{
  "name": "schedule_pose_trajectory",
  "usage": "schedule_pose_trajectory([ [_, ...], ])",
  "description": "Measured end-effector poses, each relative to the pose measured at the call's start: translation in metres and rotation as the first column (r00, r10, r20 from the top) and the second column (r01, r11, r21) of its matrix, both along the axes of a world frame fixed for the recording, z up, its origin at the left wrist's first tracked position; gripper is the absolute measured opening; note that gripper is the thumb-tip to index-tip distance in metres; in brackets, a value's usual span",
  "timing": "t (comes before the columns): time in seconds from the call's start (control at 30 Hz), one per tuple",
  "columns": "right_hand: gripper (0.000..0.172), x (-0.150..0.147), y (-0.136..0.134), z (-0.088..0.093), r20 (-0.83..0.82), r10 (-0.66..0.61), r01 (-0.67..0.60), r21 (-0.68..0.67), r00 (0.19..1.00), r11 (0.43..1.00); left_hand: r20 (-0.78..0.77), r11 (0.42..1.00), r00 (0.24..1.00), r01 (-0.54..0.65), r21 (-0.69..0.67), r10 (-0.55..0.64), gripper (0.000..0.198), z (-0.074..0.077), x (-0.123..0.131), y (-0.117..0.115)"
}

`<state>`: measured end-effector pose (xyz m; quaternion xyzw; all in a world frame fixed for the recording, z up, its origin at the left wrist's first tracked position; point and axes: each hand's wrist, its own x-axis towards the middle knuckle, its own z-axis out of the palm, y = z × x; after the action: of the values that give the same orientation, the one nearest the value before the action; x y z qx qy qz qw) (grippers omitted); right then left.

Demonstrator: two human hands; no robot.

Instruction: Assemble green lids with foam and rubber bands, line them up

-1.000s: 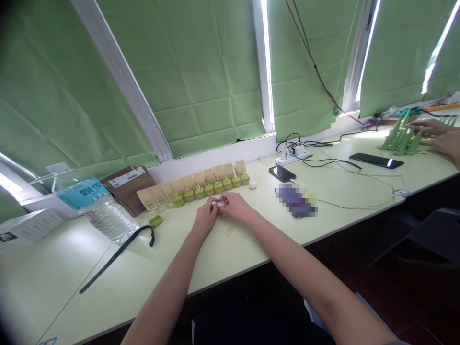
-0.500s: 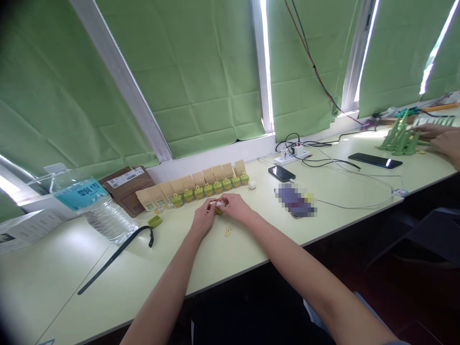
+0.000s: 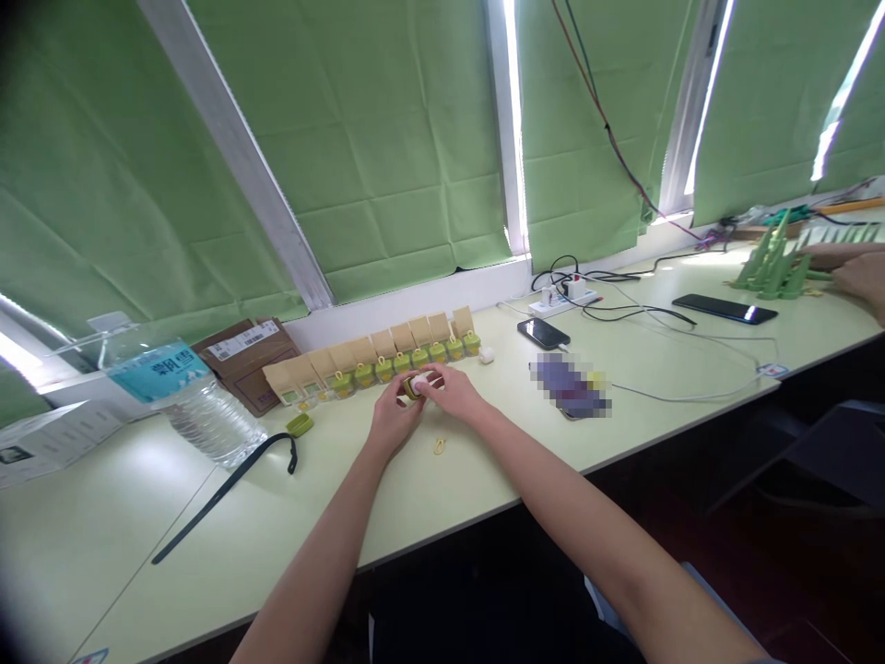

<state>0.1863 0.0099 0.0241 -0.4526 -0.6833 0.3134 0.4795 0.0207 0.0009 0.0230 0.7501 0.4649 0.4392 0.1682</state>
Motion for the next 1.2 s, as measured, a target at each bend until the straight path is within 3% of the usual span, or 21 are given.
schedule_pose_trajectory([
  [0.17,0.045,0.002,0.0,-0.001,-0.008,0.118,-0.118,-0.087,0.993,0.989,0.015,0.997,0.997,0.075,-0.005,-0.075,0.04,0.002,0.0,-0.003],
  [0.33,0.05,0.003,0.004,-0.003,-0.021,0.004,-0.005,-0.064,1.0,0.998,0.1,0.996,0.991,0.086,-0.02,-0.084,0.044,0.001,0.002,0.0],
  [0.4,0.053,0.003,0.005,-0.004,-0.047,-0.034,0.032,-0.061,0.998,0.998,0.225,0.985,0.97,0.126,-0.117,-0.097,0.05,0.0,0.003,0.003],
  [0.5,0.055,0.005,0.006,-0.005,-0.042,-0.055,0.054,-0.044,0.998,0.998,0.408,0.917,0.906,0.253,-0.308,-0.113,0.053,-0.003,0.002,0.008],
  [0.6,0.056,0.006,0.006,-0.005,0.004,-0.047,0.047,0.011,0.999,0.999,0.486,0.871,0.867,0.319,-0.374,-0.109,0.053,-0.005,0.0,0.01],
  [0.8,0.051,0.007,0.006,-0.007,0.07,-0.037,0.033,0.063,0.997,0.997,0.447,0.881,0.889,0.289,-0.374,-0.101,0.062,-0.004,0.0,0.008],
  [1.2,0.041,0.007,0.005,-0.01,0.136,-0.024,0.015,0.069,0.99,0.998,0.454,0.873,0.886,0.289,-0.393,-0.089,0.041,-0.005,0.002,0.009],
])
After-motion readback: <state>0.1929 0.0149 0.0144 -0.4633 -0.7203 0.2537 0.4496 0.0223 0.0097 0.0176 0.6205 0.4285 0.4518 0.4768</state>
